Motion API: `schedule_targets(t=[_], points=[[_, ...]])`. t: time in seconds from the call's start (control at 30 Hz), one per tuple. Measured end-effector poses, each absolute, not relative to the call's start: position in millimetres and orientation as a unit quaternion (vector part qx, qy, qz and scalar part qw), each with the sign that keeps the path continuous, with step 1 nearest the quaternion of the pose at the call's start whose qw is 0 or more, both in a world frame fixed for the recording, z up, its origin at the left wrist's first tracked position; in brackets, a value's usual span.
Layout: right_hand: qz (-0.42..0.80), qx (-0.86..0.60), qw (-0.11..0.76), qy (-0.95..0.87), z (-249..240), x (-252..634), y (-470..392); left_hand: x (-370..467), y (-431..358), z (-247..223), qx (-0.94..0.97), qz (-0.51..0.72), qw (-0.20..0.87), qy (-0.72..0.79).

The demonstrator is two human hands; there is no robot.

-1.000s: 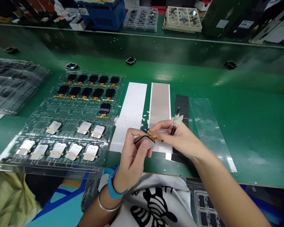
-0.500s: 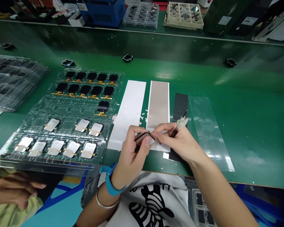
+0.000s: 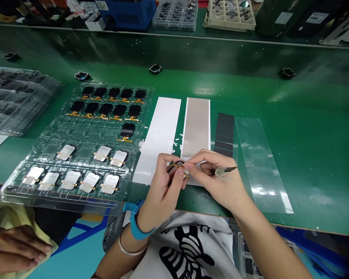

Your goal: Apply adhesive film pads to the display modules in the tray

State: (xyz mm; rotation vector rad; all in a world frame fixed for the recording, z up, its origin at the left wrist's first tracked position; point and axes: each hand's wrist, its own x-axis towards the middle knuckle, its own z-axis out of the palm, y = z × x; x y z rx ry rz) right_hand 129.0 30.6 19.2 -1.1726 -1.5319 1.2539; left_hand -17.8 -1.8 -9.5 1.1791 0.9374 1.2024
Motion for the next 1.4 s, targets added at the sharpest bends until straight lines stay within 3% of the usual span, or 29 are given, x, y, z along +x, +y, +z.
schedule_targets(t=[0.17,0.37,0.7,0.9,1.03,1.2,1.4], points=[[0.497,-0.486,0.405,-0.593,20,134,28,-19,-2,-9,0.506,0.495,0.569,0.418],[0.379,-0.516,0.519,-0.566,12,149,6,-26,-13,5,0.605,0.412,0.476,0.487],[0.395,-0.585,0.525,-0.476,-15,125,-24,-33,-1,14,0.668,0.272,0.442,0.534],[0.393,-0.560,0.613,-0.395,-6,125,-20,-33,1,9,0.610,0.345,0.464,0.541],[0.352,-0.505,0.702,-0.358,2,123,-17,-23,4,8,0.500,0.425,0.567,0.499],[0.335,-0.474,0.714,-0.391,7,113,-15,-11,2,8,0.441,0.459,0.649,0.416],[0.326,-0.477,0.709,-0.404,4,112,-15,-8,-1,6,0.453,0.469,0.652,0.388]])
